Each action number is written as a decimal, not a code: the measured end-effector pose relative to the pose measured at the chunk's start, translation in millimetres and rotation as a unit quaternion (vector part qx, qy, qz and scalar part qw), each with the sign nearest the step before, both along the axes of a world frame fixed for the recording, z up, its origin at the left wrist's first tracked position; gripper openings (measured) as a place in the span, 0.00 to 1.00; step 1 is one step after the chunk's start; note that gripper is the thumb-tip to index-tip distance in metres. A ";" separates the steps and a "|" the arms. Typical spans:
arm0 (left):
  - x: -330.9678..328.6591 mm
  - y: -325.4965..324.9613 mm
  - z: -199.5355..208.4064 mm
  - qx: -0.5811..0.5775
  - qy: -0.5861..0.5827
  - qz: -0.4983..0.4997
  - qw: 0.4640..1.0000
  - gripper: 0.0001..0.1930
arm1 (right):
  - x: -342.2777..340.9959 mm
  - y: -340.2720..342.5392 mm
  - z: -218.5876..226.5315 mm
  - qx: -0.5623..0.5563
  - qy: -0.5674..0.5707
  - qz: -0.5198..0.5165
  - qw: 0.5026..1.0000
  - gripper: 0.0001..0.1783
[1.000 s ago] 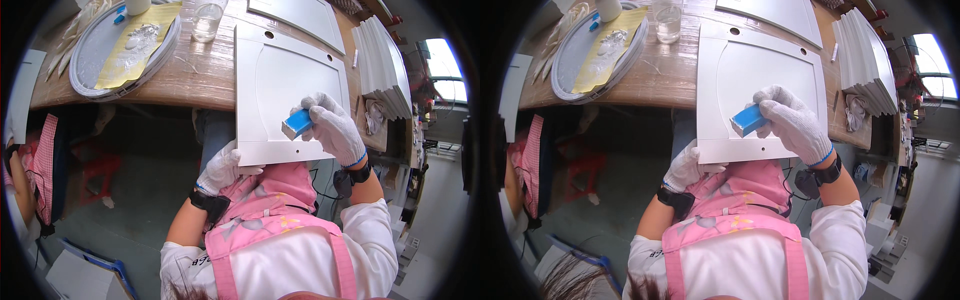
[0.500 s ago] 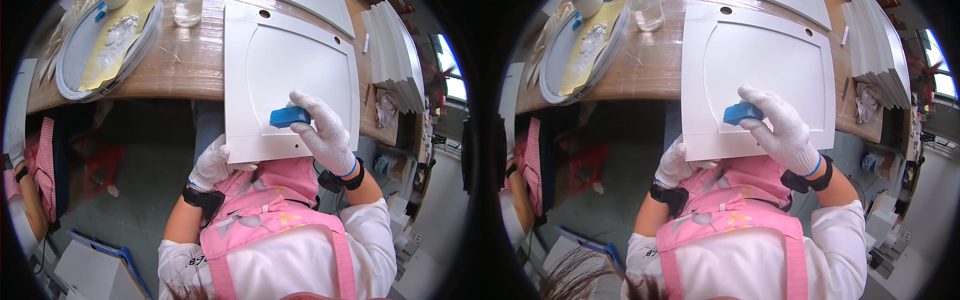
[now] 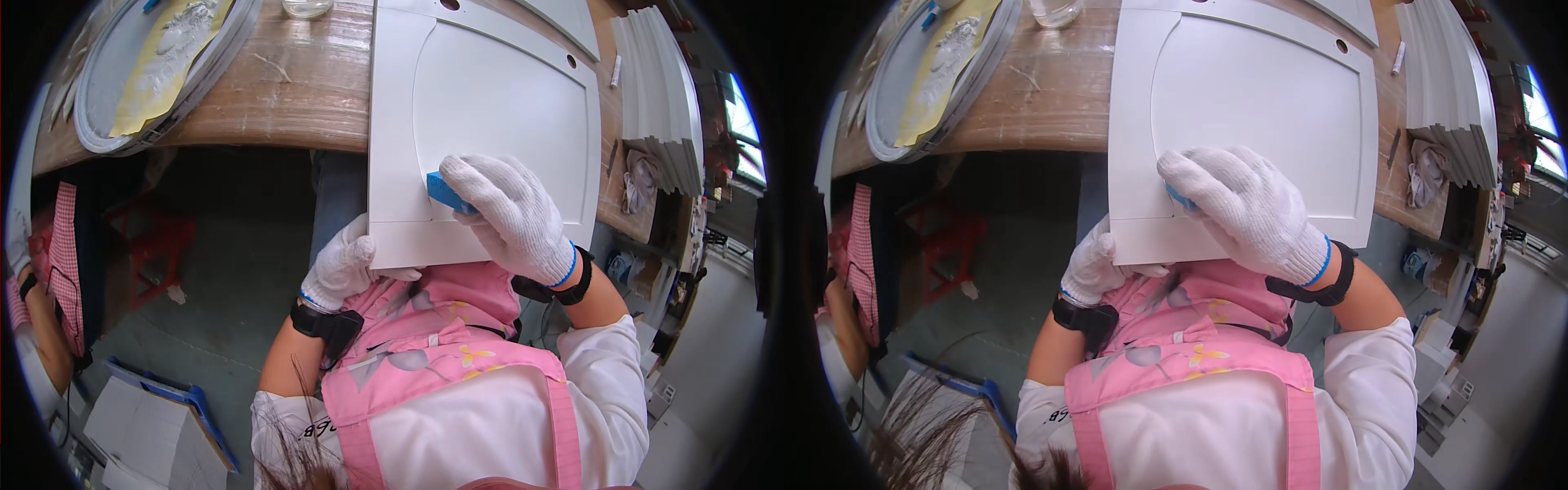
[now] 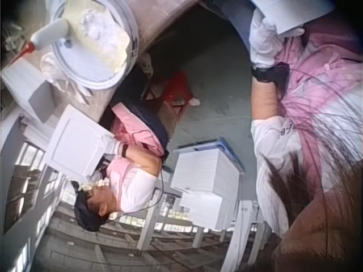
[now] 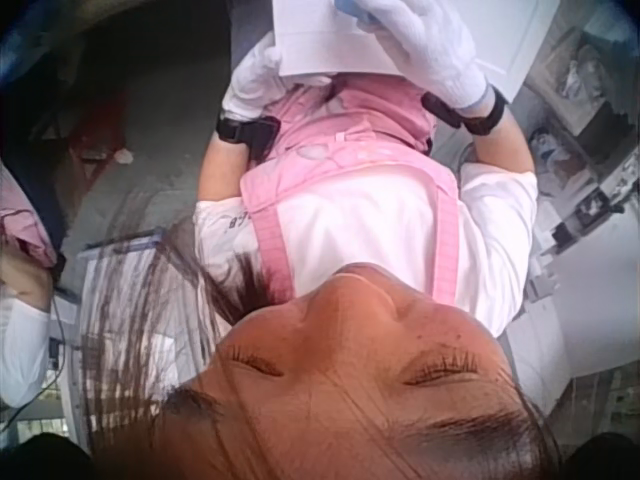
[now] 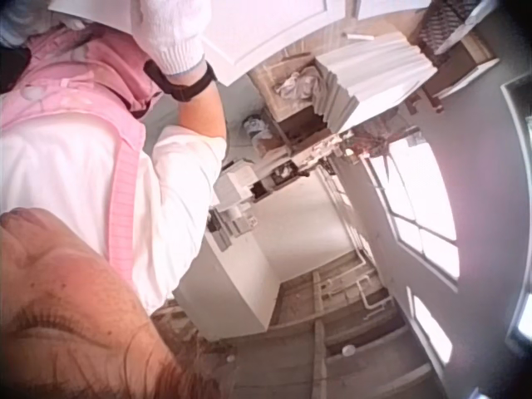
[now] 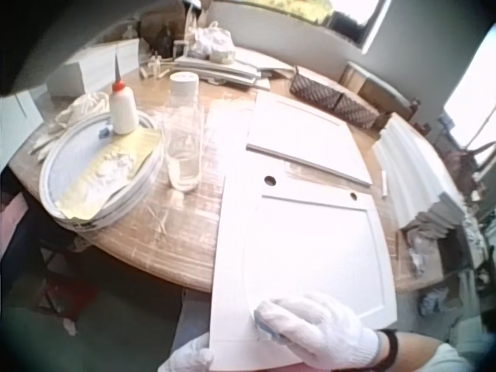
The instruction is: Cleaning and polishing white cabinet door panels.
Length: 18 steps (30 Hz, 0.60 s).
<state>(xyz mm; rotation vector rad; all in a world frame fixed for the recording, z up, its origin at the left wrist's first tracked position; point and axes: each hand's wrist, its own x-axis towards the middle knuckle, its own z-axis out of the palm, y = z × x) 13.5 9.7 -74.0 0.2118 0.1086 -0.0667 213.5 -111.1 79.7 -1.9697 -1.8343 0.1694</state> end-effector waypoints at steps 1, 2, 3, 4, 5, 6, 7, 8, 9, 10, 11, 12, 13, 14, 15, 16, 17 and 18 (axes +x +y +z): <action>0.0 -0.1 0.5 -0.001 0.000 -0.001 1.000 0.41 | -0.1 0.3 -0.1 0.000 0.003 0.002 1.000 0.34; 0.0 -0.2 1.0 0.003 0.001 0.002 1.000 0.41 | 0.0 0.0 -0.5 -0.001 0.003 0.001 1.000 0.34; 0.0 -0.4 1.2 0.007 0.001 0.005 1.000 0.41 | 0.1 -0.4 -0.9 -0.002 0.000 0.002 1.000 0.34; 0.1 -0.6 1.4 0.006 0.002 0.005 1.000 0.41 | 0.3 -0.6 -1.1 -0.003 -0.003 0.003 1.000 0.33; 0.3 -0.6 1.5 0.008 0.000 0.006 1.000 0.41 | -0.2 -0.7 0.1 -0.004 -0.003 0.003 1.000 0.33; 0.3 -0.7 1.4 0.009 -0.002 0.007 1.000 0.42 | -1.0 -0.7 2.6 -0.013 -0.002 0.003 1.000 0.33; 0.4 -0.7 1.3 0.009 -0.002 0.006 1.000 0.42 | -1.4 -0.8 4.1 -0.022 -0.001 0.002 1.000 0.33; 0.3 -0.6 1.0 0.007 -0.003 0.005 1.000 0.41 | -0.8 -0.6 2.7 -0.022 -0.001 0.002 1.000 0.33; 0.2 -0.6 0.9 0.004 -0.004 0.004 1.000 0.41 | 0.4 0.2 0.2 -0.011 0.001 0.001 1.000 0.33; 0.5 -0.5 1.3 0.004 -0.004 0.003 1.000 0.41 | 1.1 0.8 -1.4 0.000 0.003 0.000 1.000 0.33; 0.9 -0.3 2.3 0.005 -0.002 0.005 1.000 0.41 | 1.0 1.3 -1.3 0.000 0.003 0.000 1.000 0.33; 1.2 -0.3 3.0 0.006 -0.001 0.006 1.000 0.41 | 0.9 2.0 -0.8 0.002 -0.005 0.001 1.000 0.33; 1.2 -0.3 3.3 0.006 0.000 0.007 1.000 0.41 | 0.6 2.8 -0.3 0.005 -0.012 0.002 1.000 0.33; 1.3 -0.3 3.4 0.005 -0.003 0.009 1.000 0.41 | 0.2 2.5 1.4 0.005 -0.011 0.003 1.000 0.33; 1.2 -0.3 3.3 0.004 -0.005 0.011 1.000 0.41 | -0.2 1.6 3.8 -0.011 -0.009 0.008 1.000 0.33; 1.0 -0.3 3.2 0.004 -0.005 0.011 1.000 0.41 | -0.5 1.0 5.4 -0.026 -0.007 0.012 1.000 0.32; 0.8 -0.4 3.1 0.005 -0.002 0.011 1.000 0.41 | -0.7 1.0 5.3 -0.026 -0.007 0.013 1.000 0.32; 0.6 -0.5 3.0 0.007 0.001 0.011 1.000 0.41 | -0.8 0.9 4.8 -0.026 -0.004 0.012 1.000 0.32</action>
